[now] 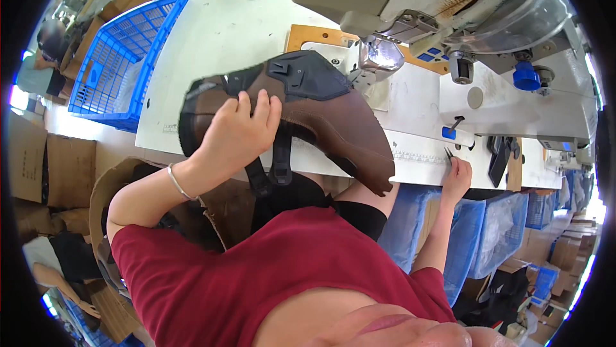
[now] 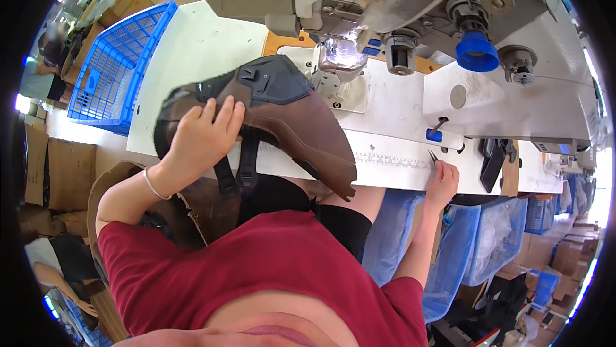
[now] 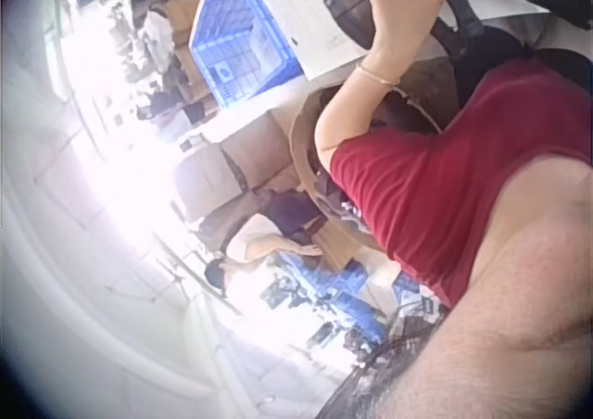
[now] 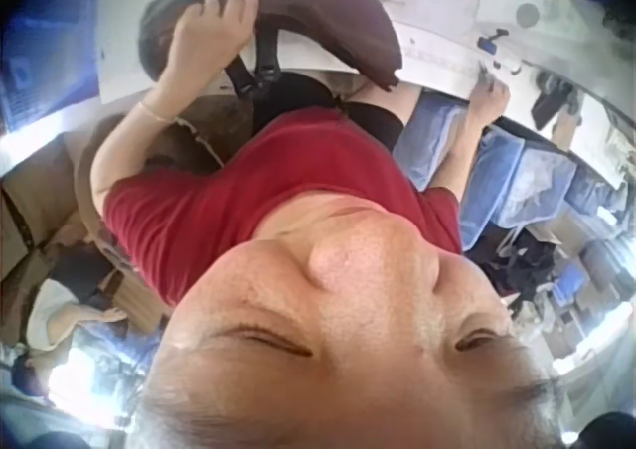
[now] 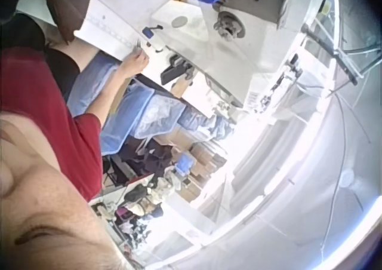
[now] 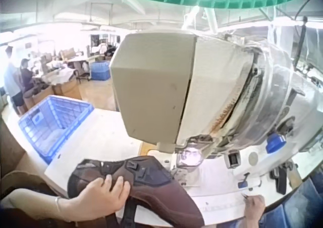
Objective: The person sews components of a boot upper using an industrial sewing machine, stitching them together with thread.
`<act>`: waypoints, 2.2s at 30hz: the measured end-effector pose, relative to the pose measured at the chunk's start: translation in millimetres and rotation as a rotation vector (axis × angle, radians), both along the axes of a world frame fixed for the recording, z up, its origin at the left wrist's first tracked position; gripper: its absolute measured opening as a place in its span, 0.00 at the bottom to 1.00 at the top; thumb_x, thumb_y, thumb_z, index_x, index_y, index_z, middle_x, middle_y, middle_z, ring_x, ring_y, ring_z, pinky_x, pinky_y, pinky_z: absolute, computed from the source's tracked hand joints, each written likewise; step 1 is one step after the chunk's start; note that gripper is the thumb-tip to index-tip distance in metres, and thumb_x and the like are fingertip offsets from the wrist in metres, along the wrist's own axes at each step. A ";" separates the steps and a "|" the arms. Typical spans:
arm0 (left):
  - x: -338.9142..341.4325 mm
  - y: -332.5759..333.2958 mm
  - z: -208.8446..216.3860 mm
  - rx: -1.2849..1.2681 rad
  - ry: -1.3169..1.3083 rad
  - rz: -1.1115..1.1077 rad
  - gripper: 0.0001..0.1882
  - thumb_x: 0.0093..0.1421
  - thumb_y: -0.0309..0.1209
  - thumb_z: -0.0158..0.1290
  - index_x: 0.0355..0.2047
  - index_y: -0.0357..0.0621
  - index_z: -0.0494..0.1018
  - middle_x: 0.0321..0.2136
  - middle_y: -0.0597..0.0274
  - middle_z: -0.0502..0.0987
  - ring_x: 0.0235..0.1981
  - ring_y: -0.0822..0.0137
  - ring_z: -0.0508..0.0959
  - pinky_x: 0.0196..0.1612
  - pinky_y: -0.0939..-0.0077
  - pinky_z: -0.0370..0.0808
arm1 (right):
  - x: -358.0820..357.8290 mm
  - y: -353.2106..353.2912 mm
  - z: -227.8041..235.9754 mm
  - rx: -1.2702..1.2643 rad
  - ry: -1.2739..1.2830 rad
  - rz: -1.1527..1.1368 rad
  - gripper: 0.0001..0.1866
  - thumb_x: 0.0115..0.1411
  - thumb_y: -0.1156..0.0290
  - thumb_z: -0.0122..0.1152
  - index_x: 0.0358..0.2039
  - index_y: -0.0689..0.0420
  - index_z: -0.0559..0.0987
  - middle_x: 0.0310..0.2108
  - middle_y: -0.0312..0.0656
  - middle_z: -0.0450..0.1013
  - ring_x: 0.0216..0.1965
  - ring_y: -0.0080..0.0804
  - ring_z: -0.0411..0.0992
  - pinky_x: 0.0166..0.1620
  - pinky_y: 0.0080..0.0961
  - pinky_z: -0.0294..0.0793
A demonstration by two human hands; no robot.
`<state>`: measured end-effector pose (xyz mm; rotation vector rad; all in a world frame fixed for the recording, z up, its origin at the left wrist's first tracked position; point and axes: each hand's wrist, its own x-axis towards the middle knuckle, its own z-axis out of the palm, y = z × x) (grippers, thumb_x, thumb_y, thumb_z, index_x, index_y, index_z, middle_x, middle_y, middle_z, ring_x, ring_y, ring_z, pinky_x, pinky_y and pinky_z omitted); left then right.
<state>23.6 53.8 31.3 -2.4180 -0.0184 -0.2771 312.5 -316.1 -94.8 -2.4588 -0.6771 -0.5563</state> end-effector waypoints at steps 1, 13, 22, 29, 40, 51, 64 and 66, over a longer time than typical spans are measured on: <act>-0.6 -2.1 -6.2 -0.074 0.005 0.003 0.31 0.44 0.43 0.60 0.46 0.37 0.70 0.43 0.54 0.75 0.40 0.58 0.78 0.36 0.73 0.73 | -5.5 10.0 7.9 0.123 0.101 0.009 0.07 0.58 0.74 0.56 0.36 0.58 0.79 0.28 0.39 0.70 0.32 0.30 0.69 0.37 0.26 0.68; 2.8 -8.8 -11.0 -0.092 -0.064 0.001 0.32 0.43 0.43 0.61 0.48 0.39 0.70 0.44 0.55 0.75 0.40 0.58 0.77 0.40 0.72 0.71 | -42.4 177.6 137.5 0.065 0.814 0.693 0.11 0.56 0.68 0.62 0.36 0.62 0.79 0.24 0.34 0.73 0.25 0.15 0.65 0.28 0.16 0.63; 5.1 -8.6 -3.9 -0.080 -0.053 -0.060 0.20 0.46 0.27 0.53 0.42 0.38 0.74 0.38 0.54 0.77 0.34 0.57 0.75 0.39 0.74 0.70 | -36.8 188.1 127.2 -0.074 0.613 0.882 0.12 0.57 0.67 0.60 0.34 0.64 0.78 0.25 0.35 0.75 0.26 0.19 0.68 0.28 0.19 0.67; -48.6 9.3 39.9 -0.781 -0.017 0.150 0.30 0.39 0.44 0.64 0.43 0.44 0.73 0.35 0.62 0.78 0.30 0.66 0.77 0.36 0.73 0.68 | -14.2 73.6 63.7 0.024 0.588 0.381 0.12 0.56 0.73 0.60 0.41 0.60 0.78 0.34 0.39 0.75 0.36 0.28 0.71 0.41 0.23 0.69; -95.6 41.9 -48.9 -2.082 -0.034 0.491 0.21 0.48 0.21 0.56 0.45 0.36 0.72 0.35 0.64 0.76 0.37 0.73 0.74 0.44 0.79 0.72 | -115.5 130.9 54.7 0.340 0.448 0.778 0.20 0.47 0.77 0.64 0.44 0.61 0.74 0.40 0.45 0.72 0.45 0.41 0.70 0.49 0.30 0.68; -82.1 -10.1 -91.9 -2.587 -0.314 0.427 0.21 0.52 0.32 0.57 0.46 0.37 0.71 0.39 0.64 0.75 0.39 0.71 0.74 0.45 0.76 0.71 | -120.8 194.1 99.5 0.281 0.778 0.879 0.12 0.50 0.73 0.66 0.35 0.61 0.76 0.24 0.35 0.72 0.25 0.21 0.68 0.32 0.21 0.70; -29.7 53.7 75.8 -1.118 -0.226 -0.023 0.14 0.54 0.26 0.53 0.42 0.41 0.74 0.40 0.58 0.75 0.43 0.63 0.73 0.46 0.72 0.70 | -123.3 220.4 108.6 -0.269 0.881 1.313 0.17 0.60 0.59 0.55 0.30 0.65 0.75 0.22 0.54 0.72 0.27 0.48 0.73 0.32 0.34 0.70; 18.7 47.5 78.0 -1.179 0.104 -0.262 0.15 0.52 0.29 0.56 0.41 0.40 0.74 0.44 0.57 0.74 0.48 0.59 0.71 0.53 0.67 0.66 | -134.2 228.3 119.1 -0.359 0.777 1.334 0.22 0.61 0.55 0.53 0.24 0.64 0.72 0.21 0.58 0.69 0.27 0.56 0.69 0.31 0.40 0.68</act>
